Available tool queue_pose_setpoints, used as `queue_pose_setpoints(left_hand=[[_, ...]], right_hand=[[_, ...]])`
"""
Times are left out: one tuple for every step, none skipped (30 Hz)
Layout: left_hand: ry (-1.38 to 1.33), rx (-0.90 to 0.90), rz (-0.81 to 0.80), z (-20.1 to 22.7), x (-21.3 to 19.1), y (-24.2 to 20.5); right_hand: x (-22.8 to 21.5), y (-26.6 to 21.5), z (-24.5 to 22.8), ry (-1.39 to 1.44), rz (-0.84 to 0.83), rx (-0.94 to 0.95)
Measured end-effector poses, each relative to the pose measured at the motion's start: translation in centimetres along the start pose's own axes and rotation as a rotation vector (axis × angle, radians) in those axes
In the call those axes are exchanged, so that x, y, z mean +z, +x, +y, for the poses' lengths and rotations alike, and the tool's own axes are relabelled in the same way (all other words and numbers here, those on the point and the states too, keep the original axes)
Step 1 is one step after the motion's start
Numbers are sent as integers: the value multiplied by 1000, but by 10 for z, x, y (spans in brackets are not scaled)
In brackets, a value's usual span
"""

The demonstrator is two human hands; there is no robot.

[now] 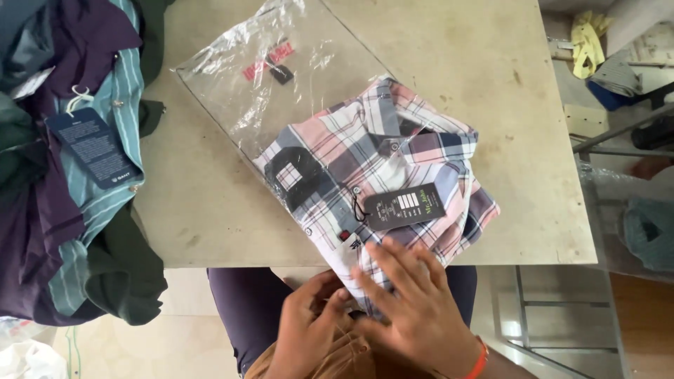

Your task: Unpacking a plaid shirt from a plastic bag and inspecting it, then checking buttons and tags on a purple shirt.

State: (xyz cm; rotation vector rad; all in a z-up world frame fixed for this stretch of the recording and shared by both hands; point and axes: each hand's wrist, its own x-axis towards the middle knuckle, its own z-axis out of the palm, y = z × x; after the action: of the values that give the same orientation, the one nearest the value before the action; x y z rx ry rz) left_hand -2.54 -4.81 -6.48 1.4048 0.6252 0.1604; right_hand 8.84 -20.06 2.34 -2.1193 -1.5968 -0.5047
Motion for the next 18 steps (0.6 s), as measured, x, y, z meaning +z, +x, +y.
queue_pose_setpoints(left_hand=[[-2,-2,-5,-8,4,3],[-156,-52,-100,-16,8,6],[-310,-103,-196,-23,12,10],[-311,-102,-195,-32,17,12],[-423,-82,-249,-41,22,15],[-536,-61,-305,-50,28,17],[-538,-60,-306,-46,30,16],[-600,-50,-336,-42,33,15],[-662,-39,-366,-37,36,14],[-664,-33,-367,-34,37,13],[-670,-42,-374,-32,38,13],[-675,-54,-380,-30,38,12],[-677,-52,-379,-26,39,11],[-648,-66,-340,-22,41,9],[-619,-81,-300,-19,42,6],[-621,-79,-297,-24,43,6],[-615,-94,-191,-28,45,6],[-607,-111,-89,-32,46,7]], right_hand=[[4,-3,3,-3,-3,3],[8,-5,7,-17,-37,69],[12,-7,11,-31,-71,134],[9,-6,13,-32,-70,133],[5,-4,15,30,-74,103],[1,-3,17,89,-78,75],[-1,-2,17,87,-79,74],[-3,0,18,153,-64,96],[-6,1,19,220,-49,117],[-7,4,20,216,-48,112],[-8,6,20,250,-51,110],[-8,8,20,287,-56,110],[-8,9,20,286,-57,107],[-8,10,19,281,-70,100],[-9,10,18,275,-83,93],[-8,10,19,277,-84,89],[-8,10,20,280,-79,92],[-8,9,21,283,-72,99]])
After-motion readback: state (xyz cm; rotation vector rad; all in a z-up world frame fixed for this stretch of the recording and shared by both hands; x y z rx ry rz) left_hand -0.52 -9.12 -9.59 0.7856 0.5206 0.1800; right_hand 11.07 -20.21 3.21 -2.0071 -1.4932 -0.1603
